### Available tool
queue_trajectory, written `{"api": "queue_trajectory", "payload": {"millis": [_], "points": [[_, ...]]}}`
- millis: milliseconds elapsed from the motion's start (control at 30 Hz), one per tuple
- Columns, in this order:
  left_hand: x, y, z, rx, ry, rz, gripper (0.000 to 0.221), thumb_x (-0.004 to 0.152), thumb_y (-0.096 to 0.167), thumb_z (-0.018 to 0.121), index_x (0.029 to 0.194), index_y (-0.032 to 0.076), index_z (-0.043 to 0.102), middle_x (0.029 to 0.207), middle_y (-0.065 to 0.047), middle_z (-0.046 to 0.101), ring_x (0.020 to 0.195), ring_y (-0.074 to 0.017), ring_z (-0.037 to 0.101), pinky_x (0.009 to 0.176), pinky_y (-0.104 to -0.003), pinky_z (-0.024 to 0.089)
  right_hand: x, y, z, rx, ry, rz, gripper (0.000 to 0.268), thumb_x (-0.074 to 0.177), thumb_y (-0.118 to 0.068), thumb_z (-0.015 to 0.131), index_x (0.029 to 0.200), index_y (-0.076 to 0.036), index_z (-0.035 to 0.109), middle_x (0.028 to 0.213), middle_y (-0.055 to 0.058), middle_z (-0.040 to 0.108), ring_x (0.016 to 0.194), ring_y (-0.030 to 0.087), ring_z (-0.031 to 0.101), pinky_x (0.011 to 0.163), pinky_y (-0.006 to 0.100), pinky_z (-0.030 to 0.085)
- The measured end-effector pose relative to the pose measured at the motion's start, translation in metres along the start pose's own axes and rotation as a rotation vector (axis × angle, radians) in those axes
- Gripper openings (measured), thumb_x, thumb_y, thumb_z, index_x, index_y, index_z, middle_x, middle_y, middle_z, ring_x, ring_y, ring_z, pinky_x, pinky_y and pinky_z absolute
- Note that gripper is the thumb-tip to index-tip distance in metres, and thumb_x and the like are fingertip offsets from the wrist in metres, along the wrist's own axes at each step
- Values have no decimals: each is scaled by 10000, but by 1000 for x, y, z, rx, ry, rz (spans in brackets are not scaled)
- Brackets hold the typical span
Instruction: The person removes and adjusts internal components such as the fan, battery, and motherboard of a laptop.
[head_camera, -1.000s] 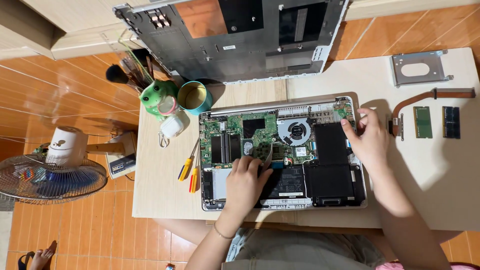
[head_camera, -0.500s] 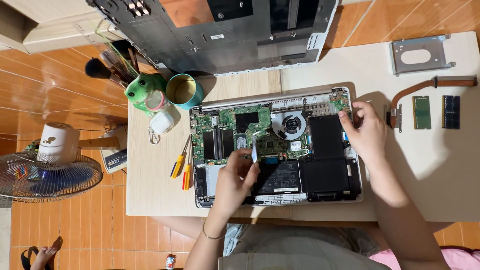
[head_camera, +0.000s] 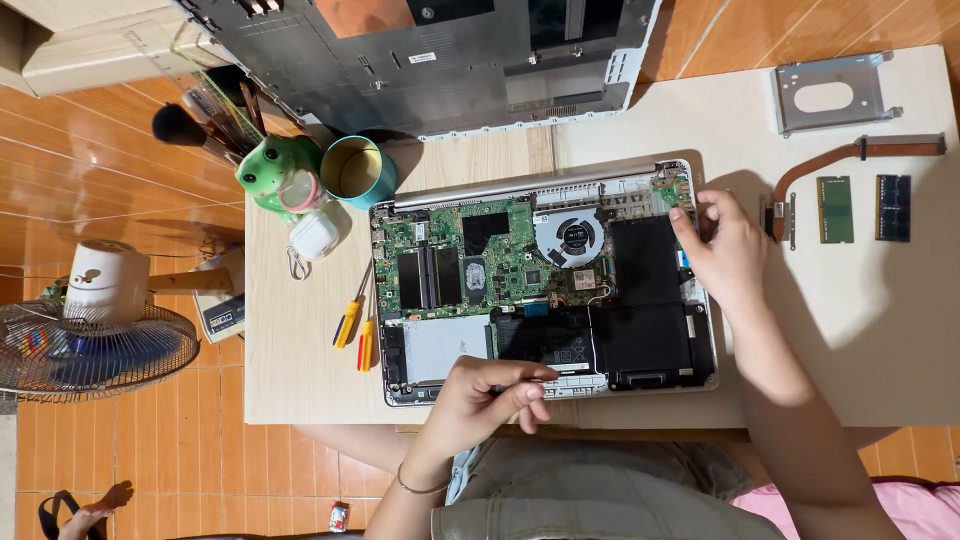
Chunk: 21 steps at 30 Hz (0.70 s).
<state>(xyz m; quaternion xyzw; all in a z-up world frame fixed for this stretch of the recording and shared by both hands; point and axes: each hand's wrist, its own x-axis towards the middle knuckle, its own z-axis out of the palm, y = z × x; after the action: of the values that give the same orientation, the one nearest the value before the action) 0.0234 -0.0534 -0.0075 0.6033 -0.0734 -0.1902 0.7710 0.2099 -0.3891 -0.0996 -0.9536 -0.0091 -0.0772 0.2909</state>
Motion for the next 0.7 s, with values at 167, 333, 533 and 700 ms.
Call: {"api": "queue_trajectory", "payload": {"millis": [167, 333, 533, 700], "points": [[23, 25, 19, 519, 175, -51, 230, 957, 218, 728, 1098, 44, 782, 734, -113, 748, 623, -135, 748, 554, -296, 555, 0, 3, 0, -25, -31, 24, 505, 1021, -495, 722, 1230, -36, 687, 834, 57, 706, 715, 203, 683, 665, 360, 524], [30, 18, 22, 949, 300, 217, 181, 891, 197, 784, 994, 49, 774, 827, -111, 682, 575, -245, 625, 546, -372, 523, 1, 4, 1, -19, -10, -7, 507, 1025, -484, 729, 1236, -25, 689, 870, 60, 707, 715, 199, 681, 657, 354, 522], [16, -4, 29, 599, 32, 249, 161, 948, 164, 780, 1075, 67, 767, 1099, -68, 748, 853, -214, 762, 753, -311, 635, 0, -3, -3, -4, -6, 9, 481, 1014, -468, 739, 1224, -38, 692, 852, 61, 705, 708, 205, 674, 657, 359, 517], [16, -22, 37, 528, -109, 228, 206, 977, 129, 727, 1168, 53, 745, 1228, -103, 718, 978, -237, 756, 818, -318, 650, 1, -3, -3, 26, -3, 12, 482, 1012, -470, 733, 1224, -40, 686, 855, 64, 703, 714, 205, 681, 658, 360, 527]]}}
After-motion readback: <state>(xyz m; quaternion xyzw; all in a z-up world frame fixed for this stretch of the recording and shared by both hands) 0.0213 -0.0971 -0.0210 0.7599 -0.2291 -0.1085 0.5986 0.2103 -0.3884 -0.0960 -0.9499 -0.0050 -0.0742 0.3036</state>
